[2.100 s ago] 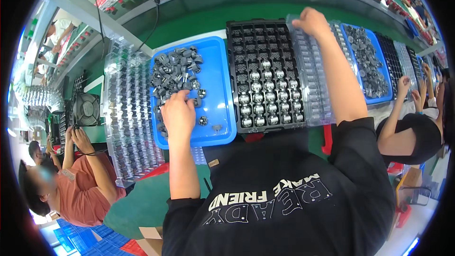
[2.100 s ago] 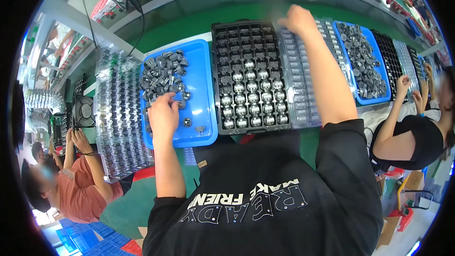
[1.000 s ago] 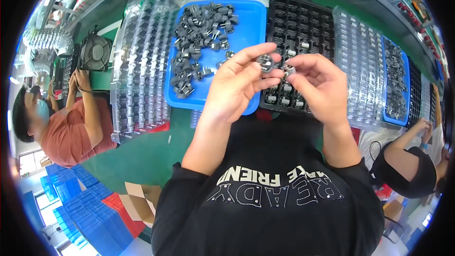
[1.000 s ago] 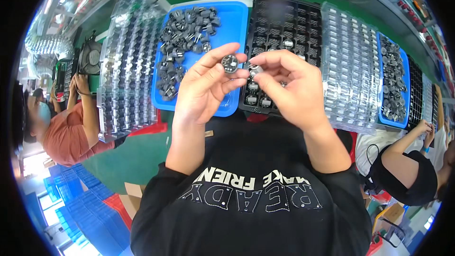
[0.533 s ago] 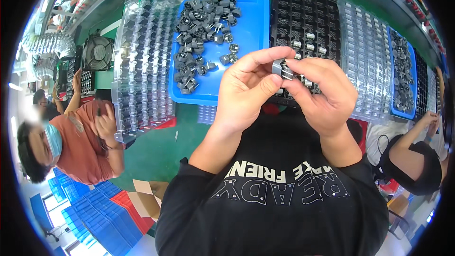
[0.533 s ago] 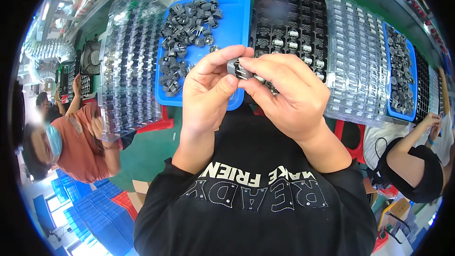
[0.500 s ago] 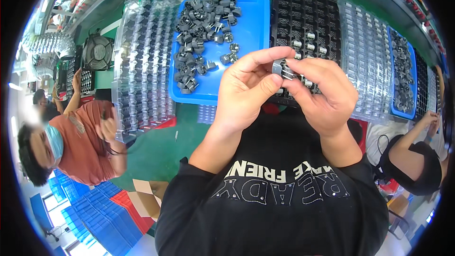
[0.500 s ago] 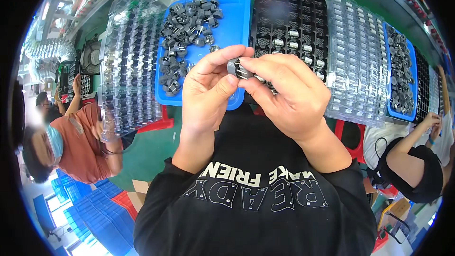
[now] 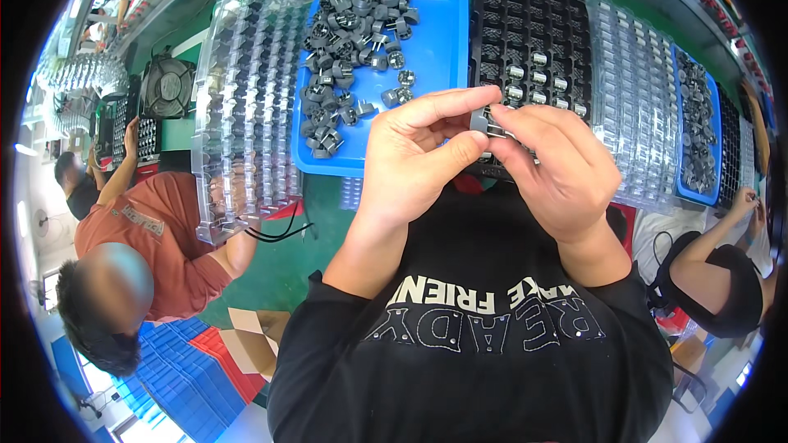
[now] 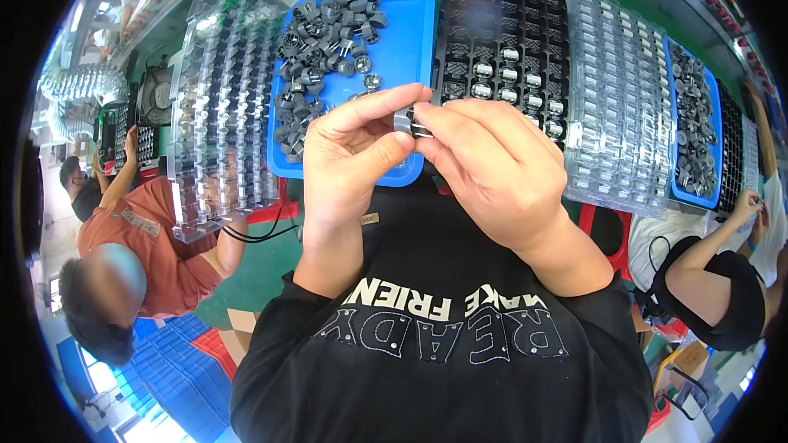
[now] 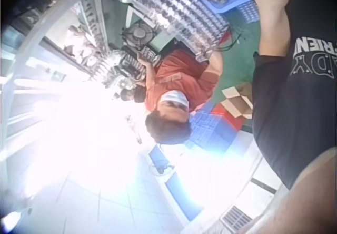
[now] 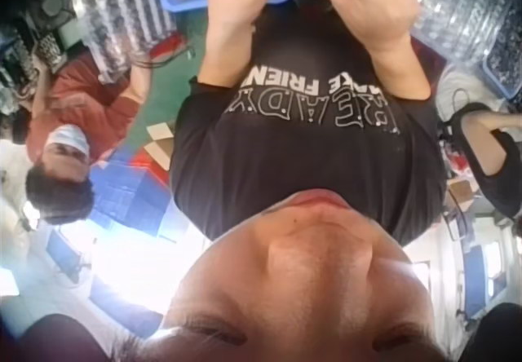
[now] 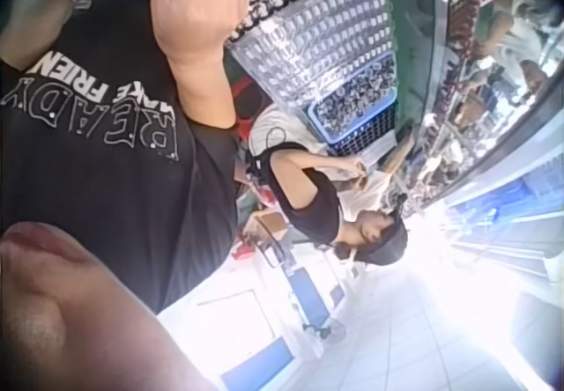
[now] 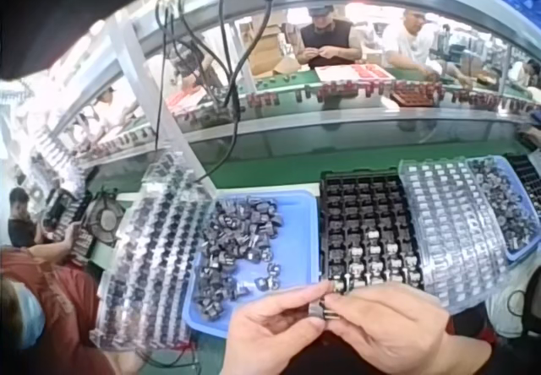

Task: The person assembles components by taking plastic casings and metal parts from trays and fitting them together by hand.

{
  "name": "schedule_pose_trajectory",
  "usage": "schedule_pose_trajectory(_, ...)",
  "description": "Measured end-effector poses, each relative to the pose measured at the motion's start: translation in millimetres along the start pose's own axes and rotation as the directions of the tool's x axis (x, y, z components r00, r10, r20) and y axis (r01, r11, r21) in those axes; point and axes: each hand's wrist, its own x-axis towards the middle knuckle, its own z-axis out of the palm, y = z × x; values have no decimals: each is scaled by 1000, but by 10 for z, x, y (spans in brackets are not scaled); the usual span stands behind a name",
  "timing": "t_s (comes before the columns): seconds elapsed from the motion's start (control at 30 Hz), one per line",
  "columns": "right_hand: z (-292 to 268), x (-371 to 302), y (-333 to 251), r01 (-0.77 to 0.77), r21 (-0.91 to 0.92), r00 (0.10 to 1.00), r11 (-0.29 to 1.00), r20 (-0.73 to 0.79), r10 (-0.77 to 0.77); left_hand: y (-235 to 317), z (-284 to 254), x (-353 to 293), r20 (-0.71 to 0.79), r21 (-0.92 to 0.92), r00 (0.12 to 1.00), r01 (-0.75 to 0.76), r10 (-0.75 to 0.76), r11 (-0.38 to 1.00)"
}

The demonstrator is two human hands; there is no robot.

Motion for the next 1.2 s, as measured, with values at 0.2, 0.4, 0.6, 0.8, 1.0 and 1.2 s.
schedule_pose_trajectory(0.2,-35,-39,17,-34,-16,994,999,107,36,-51,-44,-46,-2,-25,999,47,-47,999)
schedule_pose_trajectory(0.4,-15,-118,192,-644,618,748,451,384,542,-161,77,14,-43,41,999,-22,24,999)
schedule_pose_trajectory(0.6,-105,140,698,-619,-55,737,784,307,603,560,36,137,222,792,876,-418,428,444)
schedule_pose_trajectory(0.8,183,90,1105,-358,-327,759,875,444,477,1281,171,156,401,747,568,-657,718,102)
schedule_pose_trajectory(1.0,262,115,1037,-261,-359,821,896,406,402,1937,-75,492,143,796,302,-602,942,72)
schedule_pose_trajectory(1.2,204,208,819,-304,-224,814,926,444,374,2108,-308,667,-57,784,144,-606,988,133)
